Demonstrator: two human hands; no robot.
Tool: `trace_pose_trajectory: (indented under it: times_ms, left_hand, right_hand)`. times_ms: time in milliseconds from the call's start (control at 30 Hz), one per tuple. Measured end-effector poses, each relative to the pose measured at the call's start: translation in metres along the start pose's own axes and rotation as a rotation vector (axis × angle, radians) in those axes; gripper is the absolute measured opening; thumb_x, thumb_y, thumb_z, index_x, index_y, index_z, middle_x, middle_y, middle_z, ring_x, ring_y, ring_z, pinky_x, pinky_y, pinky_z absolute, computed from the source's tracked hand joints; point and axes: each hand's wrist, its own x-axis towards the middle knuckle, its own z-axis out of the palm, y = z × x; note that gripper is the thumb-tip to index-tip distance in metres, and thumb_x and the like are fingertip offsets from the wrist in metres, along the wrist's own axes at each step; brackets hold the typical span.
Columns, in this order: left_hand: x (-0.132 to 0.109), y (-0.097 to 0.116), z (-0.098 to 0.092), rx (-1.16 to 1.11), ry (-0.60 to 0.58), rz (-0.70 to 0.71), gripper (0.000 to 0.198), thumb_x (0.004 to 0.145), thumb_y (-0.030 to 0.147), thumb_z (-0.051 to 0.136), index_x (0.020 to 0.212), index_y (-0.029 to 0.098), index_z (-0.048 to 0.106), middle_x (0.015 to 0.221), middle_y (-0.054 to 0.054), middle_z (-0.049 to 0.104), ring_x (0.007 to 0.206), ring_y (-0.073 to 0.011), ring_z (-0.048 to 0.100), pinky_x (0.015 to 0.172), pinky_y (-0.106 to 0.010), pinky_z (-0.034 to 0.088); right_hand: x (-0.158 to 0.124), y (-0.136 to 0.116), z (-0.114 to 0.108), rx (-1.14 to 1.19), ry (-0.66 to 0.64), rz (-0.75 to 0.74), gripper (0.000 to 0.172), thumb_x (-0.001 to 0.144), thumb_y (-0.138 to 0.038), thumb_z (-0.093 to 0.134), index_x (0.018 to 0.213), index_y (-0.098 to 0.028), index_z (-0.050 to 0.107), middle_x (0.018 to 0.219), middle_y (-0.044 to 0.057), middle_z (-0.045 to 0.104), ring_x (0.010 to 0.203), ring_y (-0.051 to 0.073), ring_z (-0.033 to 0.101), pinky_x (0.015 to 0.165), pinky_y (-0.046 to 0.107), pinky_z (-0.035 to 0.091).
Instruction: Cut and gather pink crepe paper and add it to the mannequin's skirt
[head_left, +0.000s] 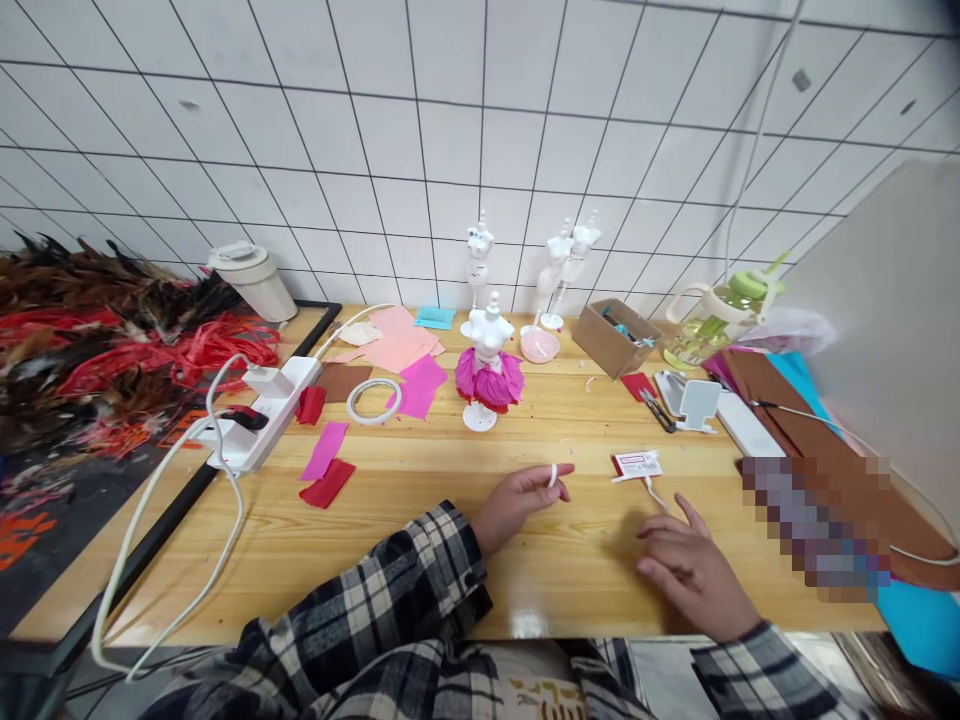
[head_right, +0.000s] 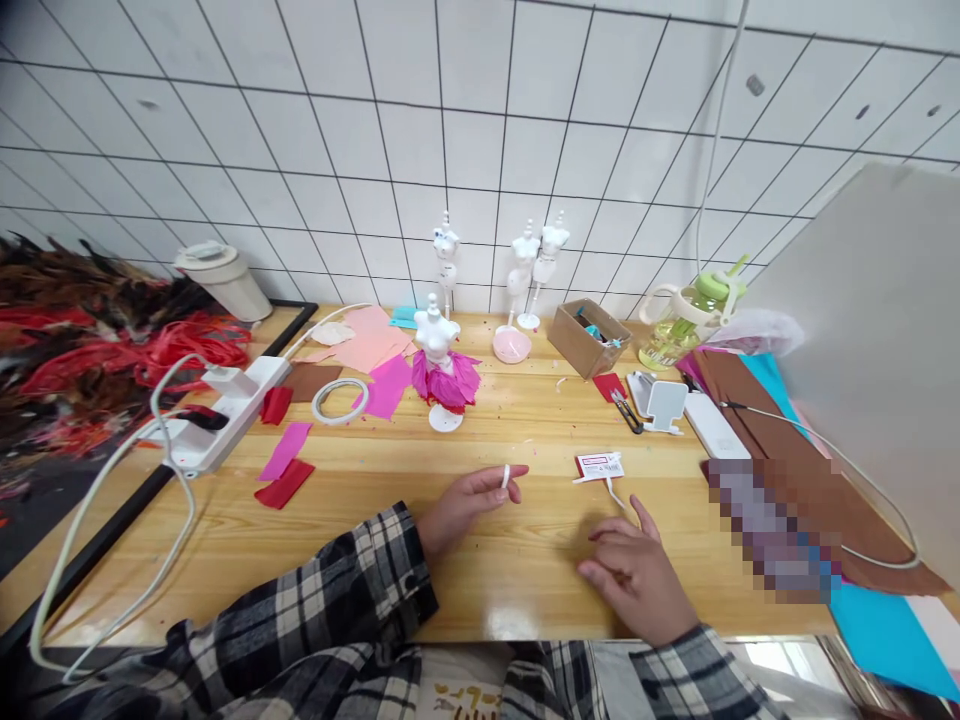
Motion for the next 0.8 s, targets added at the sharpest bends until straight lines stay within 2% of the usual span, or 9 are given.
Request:
trace_pose_trajectory:
  times_ms: [67, 133, 200, 267, 333, 400, 467, 600, 800]
  left_hand:
    - [-0.001, 0.001, -0.009, -0.087, -0.003, -0.003, 0.042, 0.081, 0.044, 0.062, 0.11, 0.014, 0.068, 0.109, -0.009, 0.067, 0.119, -0.0268, 0.05, 0.107, -0.042, 0.029]
    - [-0.003, 0.001, -0.014, -0.132, -0.014, -0.002, 0.045, 0.079, 0.044, 0.063, 0.113, 0.014, 0.067, 0.111, -0.009, 0.067, 0.122, -0.0274, 0.048, 0.108, -0.044, 0.026]
    - [-0.006, 0.0, -0.017, -0.17, -0.036, -0.005, 0.054, 0.079, 0.044, 0.063, 0.124, 0.015, 0.061, 0.109, -0.009, 0.067, 0.119, -0.0262, 0.049, 0.108, -0.044, 0.026]
    - [-0.01, 0.0, -0.019, -0.191, -0.058, 0.0, 0.058, 0.08, 0.044, 0.063, 0.13, 0.014, 0.057, 0.108, -0.009, 0.068, 0.116, -0.0247, 0.051, 0.108, -0.043, 0.026]
    - [-0.013, 0.001, -0.021, -0.191, -0.082, 0.009, 0.058, 0.081, 0.043, 0.063, 0.131, 0.014, 0.056, 0.108, -0.009, 0.068, 0.115, -0.0235, 0.052, 0.109, -0.042, 0.026]
    - [-0.017, 0.002, -0.023, -0.174, -0.111, 0.006, 0.057, 0.082, 0.042, 0.063, 0.131, 0.015, 0.056, 0.11, -0.009, 0.068, 0.116, -0.0228, 0.052, 0.109, -0.041, 0.026]
    - [-0.02, 0.004, -0.025, -0.156, -0.129, -0.004, 0.056, 0.082, 0.043, 0.063, 0.131, 0.016, 0.056, 0.111, -0.008, 0.067, 0.114, -0.0226, 0.053, 0.108, -0.041, 0.028]
    - [-0.024, 0.004, -0.028, -0.152, -0.128, -0.005, 0.056, 0.082, 0.045, 0.063, 0.13, 0.018, 0.056, 0.108, -0.008, 0.068, 0.11, -0.022, 0.055, 0.106, -0.042, 0.03]
    - [-0.024, 0.001, -0.03, -0.163, -0.13, 0.001, 0.055, 0.083, 0.046, 0.062, 0.129, 0.016, 0.057, 0.106, -0.009, 0.068, 0.107, -0.0221, 0.057, 0.102, -0.04, 0.033]
  right_hand:
    - [0.003, 0.005, -0.007, 0.013, -0.036, 0.128, 0.029, 0.087, -0.044, 0.056, 0.067, -0.028, 0.07, 0.076, 0.0, 0.072, 0.085, 0.023, 0.067, 0.114, 0.064, 0.005]
    - [0.003, 0.01, -0.016, 0.004, -0.071, 0.216, 0.021, 0.086, -0.043, 0.056, 0.09, -0.032, 0.073, 0.091, 0.001, 0.075, 0.086, 0.023, 0.068, 0.114, 0.065, 0.003]
    - [0.003, 0.013, -0.029, -0.016, -0.103, 0.248, 0.028, 0.084, -0.04, 0.055, 0.107, -0.033, 0.071, 0.103, 0.003, 0.074, 0.095, 0.027, 0.068, 0.114, 0.065, 0.001]
    - [0.001, 0.017, -0.043, -0.045, -0.14, 0.253, 0.024, 0.083, -0.043, 0.055, 0.092, -0.033, 0.076, 0.116, 0.004, 0.07, 0.113, 0.033, 0.06, 0.113, 0.067, 0.004]
    - [-0.001, 0.022, -0.055, -0.055, -0.146, 0.286, 0.034, 0.083, -0.051, 0.055, 0.067, -0.028, 0.074, 0.131, 0.003, 0.061, 0.127, 0.038, 0.049, 0.111, 0.068, 0.017]
    - [-0.002, 0.03, -0.062, -0.03, -0.151, 0.367, 0.049, 0.083, -0.057, 0.053, 0.051, -0.023, 0.067, 0.136, 0.004, 0.057, 0.125, 0.038, 0.051, 0.104, 0.06, 0.037]
    - [-0.006, 0.041, -0.067, -0.012, -0.179, 0.451, 0.053, 0.081, -0.06, 0.054, 0.048, -0.021, 0.064, 0.134, 0.006, 0.059, 0.112, 0.035, 0.061, 0.093, 0.05, 0.049]
    - [-0.02, 0.057, -0.072, -0.117, -0.116, 0.555, 0.039, 0.073, -0.062, 0.061, 0.085, -0.027, 0.075, 0.13, 0.005, 0.062, 0.108, 0.034, 0.064, 0.095, 0.048, 0.048]
    - [-0.038, 0.061, -0.077, -0.022, -0.036, 0.689, 0.057, 0.077, -0.069, 0.049, 0.045, -0.023, 0.058, 0.119, 0.001, 0.069, 0.108, 0.033, 0.064, 0.09, 0.042, 0.053]
